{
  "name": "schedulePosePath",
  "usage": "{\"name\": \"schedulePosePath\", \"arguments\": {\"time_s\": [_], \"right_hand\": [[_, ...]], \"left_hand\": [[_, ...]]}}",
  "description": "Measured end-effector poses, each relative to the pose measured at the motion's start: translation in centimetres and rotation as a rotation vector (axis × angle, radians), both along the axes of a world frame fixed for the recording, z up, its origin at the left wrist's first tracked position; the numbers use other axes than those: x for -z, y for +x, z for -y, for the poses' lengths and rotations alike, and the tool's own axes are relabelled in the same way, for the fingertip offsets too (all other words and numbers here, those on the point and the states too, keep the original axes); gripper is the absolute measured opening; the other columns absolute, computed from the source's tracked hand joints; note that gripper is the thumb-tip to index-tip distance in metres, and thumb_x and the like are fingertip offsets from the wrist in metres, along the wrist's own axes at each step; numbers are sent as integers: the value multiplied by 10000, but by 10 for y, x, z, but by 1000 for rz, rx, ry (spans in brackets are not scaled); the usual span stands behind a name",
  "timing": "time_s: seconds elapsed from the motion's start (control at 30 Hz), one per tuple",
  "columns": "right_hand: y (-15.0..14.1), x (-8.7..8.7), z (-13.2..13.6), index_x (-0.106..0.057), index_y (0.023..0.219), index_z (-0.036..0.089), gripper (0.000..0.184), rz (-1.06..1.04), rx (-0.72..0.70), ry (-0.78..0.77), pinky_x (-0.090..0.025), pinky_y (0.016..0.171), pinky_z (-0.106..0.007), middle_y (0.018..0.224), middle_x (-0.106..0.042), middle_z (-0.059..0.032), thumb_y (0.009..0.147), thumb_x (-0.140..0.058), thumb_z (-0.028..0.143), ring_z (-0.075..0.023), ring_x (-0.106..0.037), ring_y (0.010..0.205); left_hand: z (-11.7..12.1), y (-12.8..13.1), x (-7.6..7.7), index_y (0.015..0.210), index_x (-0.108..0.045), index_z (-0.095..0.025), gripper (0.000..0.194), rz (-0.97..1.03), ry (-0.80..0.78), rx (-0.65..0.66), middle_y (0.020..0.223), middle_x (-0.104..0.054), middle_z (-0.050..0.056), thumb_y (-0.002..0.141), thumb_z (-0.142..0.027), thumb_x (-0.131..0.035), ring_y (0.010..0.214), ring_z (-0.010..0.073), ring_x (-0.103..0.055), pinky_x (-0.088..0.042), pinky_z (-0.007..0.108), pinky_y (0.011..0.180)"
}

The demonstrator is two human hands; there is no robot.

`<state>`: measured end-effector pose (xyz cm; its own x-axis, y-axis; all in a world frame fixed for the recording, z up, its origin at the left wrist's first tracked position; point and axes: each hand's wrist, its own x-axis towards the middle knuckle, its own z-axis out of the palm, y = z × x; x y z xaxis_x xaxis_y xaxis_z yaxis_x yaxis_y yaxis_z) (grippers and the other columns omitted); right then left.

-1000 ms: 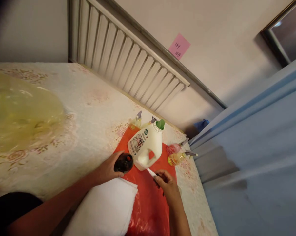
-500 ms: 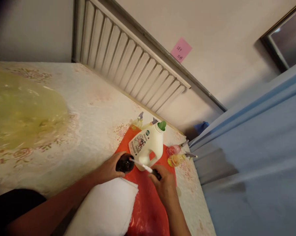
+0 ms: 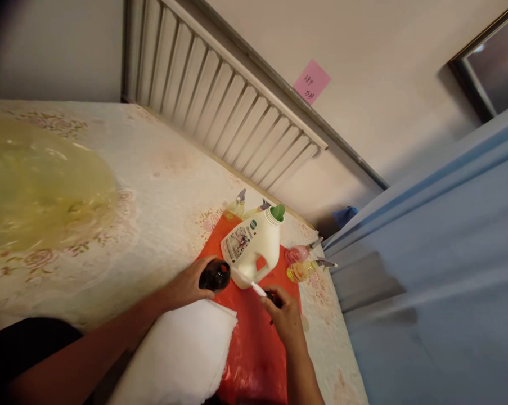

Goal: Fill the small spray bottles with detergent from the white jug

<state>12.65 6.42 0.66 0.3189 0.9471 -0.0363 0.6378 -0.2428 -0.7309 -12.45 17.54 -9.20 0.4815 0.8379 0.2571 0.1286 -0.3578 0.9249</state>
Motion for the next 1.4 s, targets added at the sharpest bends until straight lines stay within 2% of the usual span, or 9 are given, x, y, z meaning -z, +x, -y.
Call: {"name": "schedulePosePath", "arguments": {"time_s": [0.3, 0.43, 0.57, 0.67, 0.77, 0.9, 1.1, 1.23, 1.4], "right_hand": [[20, 54, 21, -714, 724, 196, 242, 34, -37, -101, -515, 646, -322, 664, -670, -3, 710, -682, 435, -211, -641, 671], [26, 60, 17, -760, 899, 198, 357, 76, 16, -80, -551, 790, -400, 908, -757, -75, 665, -728, 466, -299, -696, 888], [30, 47, -5, -684, 1132, 168, 522, -12, 198, 175, -540, 898, -443, 1136, -720, -134, 704, -699, 468, -305, -679, 1029], [25, 30, -29, -621, 1200, 169, 533, -161, 202, 380, -513, 948, -424, 1188, -697, -131, 745, -697, 436, -273, -660, 1083], [17, 22, -54, -647, 1126, 202, 452, -269, 139, 431, -508, 911, -382, 1079, -735, -78, 732, -734, 406, -244, -674, 1011], [10, 32, -77, -692, 884, 181, 284, -357, 115, 413, -506, 723, -316, 806, -744, -35, 709, -736, 400, -207, -670, 762], [-2, 44, -101, -602, 701, 178, 259, -443, 159, 466, -396, 516, -245, 512, -584, 57, 662, -759, 380, -119, -509, 476], [-4, 25, -116, -565, 669, 185, 281, -453, 199, 547, -335, 461, -223, 457, -539, 76, 680, -761, 387, -95, -455, 418], [10, -16, -118, -559, 629, 180, 299, -436, 206, 618, -340, 448, -220, 445, -548, 63, 666, -778, 379, -95, -466, 414]], "left_hand": [[0, 1, 1, 1373, -426, -215, 836, -26, -1, -10, 1358, -545, 102, 607, -167, -756, 1254, 306, -502, -403, 438, 1073], [0, 0, -1, 1377, -423, -216, 828, -32, -10, -10, 1361, -542, 100, 617, -174, -749, 1261, 308, -500, -398, 434, 1079], [1, -1, -2, 1382, -415, -241, 828, -31, -5, 5, 1369, -534, 84, 628, -177, -751, 1275, 297, -490, -394, 423, 1084], [0, -1, -1, 1382, -410, -234, 838, -47, -26, -8, 1389, -519, 89, 621, -178, -757, 1290, 306, -479, -388, 428, 1092], [-1, 0, 2, 1387, -403, -238, 851, -42, -29, 2, 1387, -519, 92, 619, -180, -764, 1288, 309, -482, -386, 432, 1095], [-2, 1, 4, 1388, -405, -241, 867, -35, -19, 0, 1365, -532, 96, 608, -180, -779, 1263, 316, -492, -398, 443, 1076], [-1, -1, 4, 1372, -423, -252, 859, -22, -13, 0, 1351, -544, 73, 594, -170, -779, 1235, 304, -510, -412, 431, 1060], [-1, -1, 5, 1379, -416, -264, 870, -29, -32, 8, 1365, -536, 63, 594, -182, -781, 1245, 297, -508, -411, 427, 1069], [-3, 1, 10, 1385, -407, -275, 887, -24, -49, -9, 1376, -532, 61, 585, -187, -778, 1268, 300, -496, -401, 434, 1085]]}}
